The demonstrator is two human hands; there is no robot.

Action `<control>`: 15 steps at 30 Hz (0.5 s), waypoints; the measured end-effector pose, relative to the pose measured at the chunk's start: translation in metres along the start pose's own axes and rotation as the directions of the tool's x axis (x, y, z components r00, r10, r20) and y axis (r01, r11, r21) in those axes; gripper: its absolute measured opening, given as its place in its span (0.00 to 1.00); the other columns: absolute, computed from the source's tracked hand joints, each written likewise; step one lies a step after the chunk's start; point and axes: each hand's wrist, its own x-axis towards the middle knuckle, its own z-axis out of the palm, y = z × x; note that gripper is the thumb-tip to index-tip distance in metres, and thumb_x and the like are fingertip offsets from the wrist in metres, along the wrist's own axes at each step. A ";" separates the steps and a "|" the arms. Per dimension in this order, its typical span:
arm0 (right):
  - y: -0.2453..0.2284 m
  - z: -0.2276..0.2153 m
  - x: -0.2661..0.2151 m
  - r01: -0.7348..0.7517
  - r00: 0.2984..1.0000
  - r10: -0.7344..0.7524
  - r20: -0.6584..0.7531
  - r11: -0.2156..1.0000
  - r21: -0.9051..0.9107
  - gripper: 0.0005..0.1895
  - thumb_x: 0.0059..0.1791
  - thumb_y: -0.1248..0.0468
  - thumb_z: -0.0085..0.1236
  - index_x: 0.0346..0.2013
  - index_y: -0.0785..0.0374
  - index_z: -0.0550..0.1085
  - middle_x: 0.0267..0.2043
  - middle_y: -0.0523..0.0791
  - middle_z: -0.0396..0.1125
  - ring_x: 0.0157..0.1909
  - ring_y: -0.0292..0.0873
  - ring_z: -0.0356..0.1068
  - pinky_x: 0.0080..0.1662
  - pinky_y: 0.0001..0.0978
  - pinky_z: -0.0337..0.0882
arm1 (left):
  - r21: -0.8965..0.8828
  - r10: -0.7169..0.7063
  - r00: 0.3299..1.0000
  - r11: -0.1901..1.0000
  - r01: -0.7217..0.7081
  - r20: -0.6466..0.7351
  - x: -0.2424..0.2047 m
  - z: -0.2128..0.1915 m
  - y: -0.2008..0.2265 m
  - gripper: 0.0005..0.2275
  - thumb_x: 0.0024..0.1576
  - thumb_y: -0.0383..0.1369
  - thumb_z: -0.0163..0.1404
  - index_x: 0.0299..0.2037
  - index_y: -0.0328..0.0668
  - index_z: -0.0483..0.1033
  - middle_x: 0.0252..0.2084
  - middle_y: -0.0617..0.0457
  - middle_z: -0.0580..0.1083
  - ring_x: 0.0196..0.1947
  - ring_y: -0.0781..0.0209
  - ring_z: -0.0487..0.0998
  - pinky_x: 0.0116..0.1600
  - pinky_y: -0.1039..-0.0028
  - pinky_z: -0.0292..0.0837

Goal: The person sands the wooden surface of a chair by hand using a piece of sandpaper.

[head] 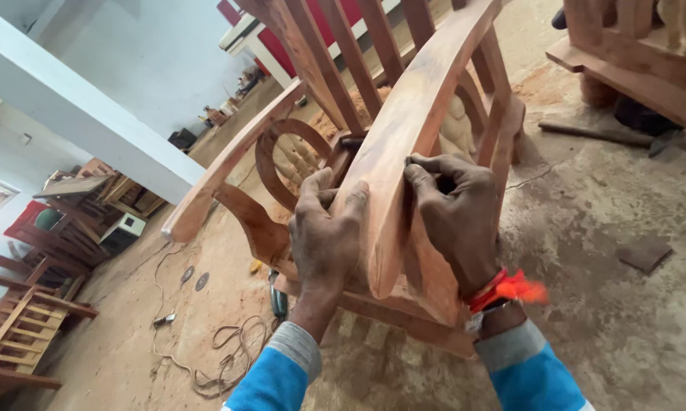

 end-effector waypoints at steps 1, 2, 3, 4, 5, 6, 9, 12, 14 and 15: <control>-0.007 -0.003 -0.016 -0.031 0.999 0.031 0.018 0.999 -0.011 0.06 0.51 0.67 0.61 0.38 0.68 0.81 0.31 0.49 0.74 0.31 0.41 0.74 0.34 0.34 0.71 | 0.009 -0.012 1.000 1.000 0.012 0.014 -0.002 -0.002 0.002 0.26 0.51 0.44 0.57 0.59 0.42 0.74 0.45 0.47 0.82 0.46 0.51 0.84 0.53 0.62 0.75; -0.015 -0.005 -0.030 -0.042 0.999 0.043 0.032 0.999 -0.023 0.07 0.49 0.67 0.62 0.38 0.68 0.82 0.30 0.49 0.74 0.30 0.41 0.74 0.33 0.34 0.71 | 0.006 -0.015 1.000 1.000 0.014 0.017 0.000 -0.003 0.007 0.27 0.51 0.44 0.57 0.59 0.42 0.73 0.45 0.46 0.82 0.46 0.51 0.84 0.53 0.62 0.75; -0.023 -0.006 -0.044 -0.053 0.997 0.055 0.046 0.998 -0.035 0.08 0.48 0.66 0.62 0.39 0.67 0.82 0.29 0.49 0.73 0.29 0.41 0.74 0.32 0.34 0.70 | -0.008 -0.001 1.000 1.000 0.001 0.011 0.003 -0.004 0.011 0.27 0.51 0.44 0.57 0.59 0.42 0.73 0.45 0.46 0.82 0.46 0.51 0.84 0.53 0.62 0.75; -0.028 -0.007 -0.056 -0.070 0.995 0.073 0.071 0.996 -0.046 0.10 0.46 0.65 0.63 0.39 0.66 0.83 0.28 0.49 0.73 0.28 0.42 0.74 0.30 0.34 0.70 | -0.004 -0.031 0.999 1.000 0.031 0.018 0.002 -0.005 0.011 0.27 0.50 0.44 0.58 0.59 0.41 0.73 0.45 0.46 0.82 0.45 0.51 0.84 0.52 0.62 0.76; -0.026 -0.007 -0.061 -0.086 0.991 0.092 0.094 0.995 -0.058 0.11 0.45 0.64 0.64 0.40 0.65 0.84 0.27 0.49 0.72 0.27 0.42 0.74 0.29 0.34 0.70 | 0.001 -0.061 0.998 0.998 0.061 0.026 0.002 -0.004 0.010 0.28 0.50 0.44 0.58 0.59 0.41 0.73 0.45 0.45 0.81 0.44 0.51 0.85 0.51 0.62 0.77; -0.015 -0.004 -0.050 -0.100 0.990 0.105 0.096 0.993 -0.055 0.11 0.45 0.64 0.64 0.40 0.65 0.84 0.27 0.49 0.72 0.27 0.42 0.74 0.29 0.34 0.70 | 0.013 -0.067 0.997 0.998 0.067 0.031 0.000 -0.004 0.007 0.28 0.50 0.44 0.58 0.59 0.41 0.73 0.45 0.45 0.81 0.44 0.51 0.85 0.51 0.62 0.77; 0.014 0.002 -0.017 0.036 0.999 -0.038 -0.015 0.994 -0.100 0.07 0.50 0.67 0.61 0.33 0.70 0.79 0.29 0.52 0.73 0.29 0.44 0.74 0.33 0.37 0.71 | 0.020 0.056 0.998 0.998 -0.056 -0.009 -0.004 -0.002 0.004 0.28 0.51 0.44 0.59 0.60 0.37 0.72 0.45 0.43 0.81 0.47 0.49 0.82 0.53 0.60 0.73; 0.004 -0.004 -0.037 0.103 0.994 -0.101 0.030 0.989 -0.106 0.05 0.47 0.68 0.60 0.32 0.69 0.80 0.29 0.52 0.73 0.30 0.45 0.74 0.33 0.37 0.71 | -0.023 -0.014 1.000 1.000 0.014 0.012 0.000 -0.005 0.013 0.30 0.50 0.45 0.58 0.62 0.38 0.69 0.43 0.46 0.82 0.44 0.51 0.85 0.52 0.62 0.76; 0.001 -0.005 -0.036 0.147 0.988 -0.142 0.052 0.983 -0.109 0.05 0.46 0.68 0.60 0.31 0.68 0.80 0.29 0.52 0.73 0.30 0.45 0.74 0.33 0.36 0.71 | 0.000 -0.061 0.998 0.998 0.061 0.018 -0.001 -0.007 0.013 0.30 0.48 0.44 0.60 0.61 0.39 0.70 0.42 0.45 0.82 0.43 0.51 0.85 0.50 0.62 0.77; 0.001 -0.004 -0.038 0.082 0.995 -0.078 0.063 0.994 -0.066 0.05 0.46 0.68 0.60 0.31 0.67 0.81 0.30 0.51 0.75 0.30 0.44 0.76 0.33 0.34 0.73 | -0.010 -0.064 0.998 0.998 0.064 0.009 0.000 -0.005 0.012 0.30 0.48 0.44 0.60 0.61 0.39 0.70 0.42 0.45 0.82 0.43 0.51 0.85 0.50 0.62 0.77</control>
